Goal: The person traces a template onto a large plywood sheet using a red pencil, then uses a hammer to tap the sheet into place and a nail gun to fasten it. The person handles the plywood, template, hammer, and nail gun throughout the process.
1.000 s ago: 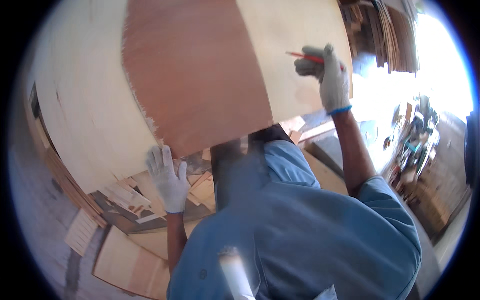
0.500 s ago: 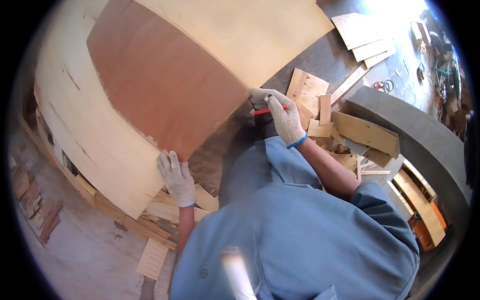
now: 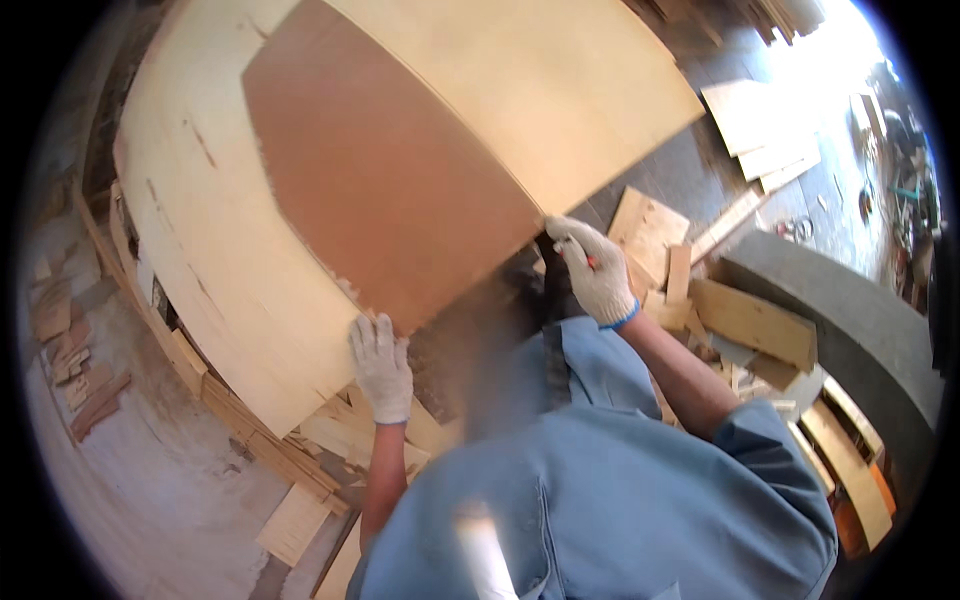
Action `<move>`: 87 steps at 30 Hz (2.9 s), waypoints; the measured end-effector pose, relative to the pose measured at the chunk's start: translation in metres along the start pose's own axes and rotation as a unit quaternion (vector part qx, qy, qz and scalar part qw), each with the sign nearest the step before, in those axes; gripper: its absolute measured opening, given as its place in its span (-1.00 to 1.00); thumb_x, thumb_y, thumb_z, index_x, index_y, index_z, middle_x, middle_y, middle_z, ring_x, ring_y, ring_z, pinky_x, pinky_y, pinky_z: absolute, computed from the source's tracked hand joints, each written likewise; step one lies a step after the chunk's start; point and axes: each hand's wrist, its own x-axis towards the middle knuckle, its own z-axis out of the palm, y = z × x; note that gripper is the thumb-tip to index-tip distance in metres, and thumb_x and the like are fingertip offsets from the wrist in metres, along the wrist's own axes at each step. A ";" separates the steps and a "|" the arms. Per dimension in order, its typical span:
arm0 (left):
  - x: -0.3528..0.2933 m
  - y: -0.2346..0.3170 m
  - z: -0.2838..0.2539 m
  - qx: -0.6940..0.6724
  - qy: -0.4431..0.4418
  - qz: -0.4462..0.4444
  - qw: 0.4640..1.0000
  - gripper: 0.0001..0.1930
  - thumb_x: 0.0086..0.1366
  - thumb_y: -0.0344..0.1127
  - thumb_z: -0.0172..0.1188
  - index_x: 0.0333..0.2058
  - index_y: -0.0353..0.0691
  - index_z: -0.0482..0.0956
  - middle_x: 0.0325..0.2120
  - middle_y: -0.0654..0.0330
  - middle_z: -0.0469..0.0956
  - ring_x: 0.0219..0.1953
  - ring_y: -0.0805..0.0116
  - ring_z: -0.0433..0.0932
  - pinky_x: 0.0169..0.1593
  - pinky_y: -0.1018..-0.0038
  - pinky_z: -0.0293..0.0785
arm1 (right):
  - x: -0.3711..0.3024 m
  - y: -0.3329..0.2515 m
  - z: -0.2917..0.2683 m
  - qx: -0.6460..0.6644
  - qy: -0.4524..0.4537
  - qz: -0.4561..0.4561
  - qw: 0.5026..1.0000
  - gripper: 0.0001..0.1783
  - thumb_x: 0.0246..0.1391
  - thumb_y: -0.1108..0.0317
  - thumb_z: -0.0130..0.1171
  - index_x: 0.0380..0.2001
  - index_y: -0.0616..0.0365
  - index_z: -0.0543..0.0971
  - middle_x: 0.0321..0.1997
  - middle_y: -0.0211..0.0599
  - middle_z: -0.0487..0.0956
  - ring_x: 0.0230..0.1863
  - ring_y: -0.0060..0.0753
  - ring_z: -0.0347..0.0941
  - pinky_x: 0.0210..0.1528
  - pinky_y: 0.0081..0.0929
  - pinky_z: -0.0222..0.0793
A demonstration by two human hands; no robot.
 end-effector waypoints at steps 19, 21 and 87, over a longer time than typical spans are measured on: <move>0.305 0.038 -0.051 -0.046 0.042 -0.137 0.989 -0.49 0.48 -0.17 0.13 0.32 -0.24 0.44 0.36 -0.11 0.38 0.39 -0.23 0.29 0.47 -0.11 0.13 | 0.284 -0.086 0.056 0.209 -0.028 0.119 0.970 -0.48 0.52 0.02 0.01 -0.10 0.32 0.70 -0.40 -0.20 0.70 -0.46 -0.45 0.59 -0.35 -0.44 0.56; 0.323 0.031 -0.037 -0.014 0.072 -0.158 0.985 -0.51 0.48 -0.19 0.13 0.31 -0.26 0.45 0.36 -0.12 0.38 0.40 -0.23 0.29 0.47 -0.12 0.12 | 0.326 -0.094 0.078 0.203 -0.042 0.112 0.972 -0.50 0.51 0.04 0.02 -0.06 0.33 0.68 -0.33 -0.18 0.72 -0.39 -0.44 0.62 -0.29 -0.43 0.58; 0.301 0.011 -0.001 -0.114 0.240 -0.150 0.952 -0.65 0.34 -0.10 0.16 0.03 -0.08 0.61 0.04 0.11 0.58 0.17 -0.06 0.47 0.36 -0.09 0.26 | 0.189 -0.185 0.161 0.038 -0.435 0.064 0.897 -0.64 0.42 0.20 0.13 -0.15 0.32 0.70 -0.43 -0.27 0.67 -0.45 -0.46 0.59 -0.36 -0.52 0.52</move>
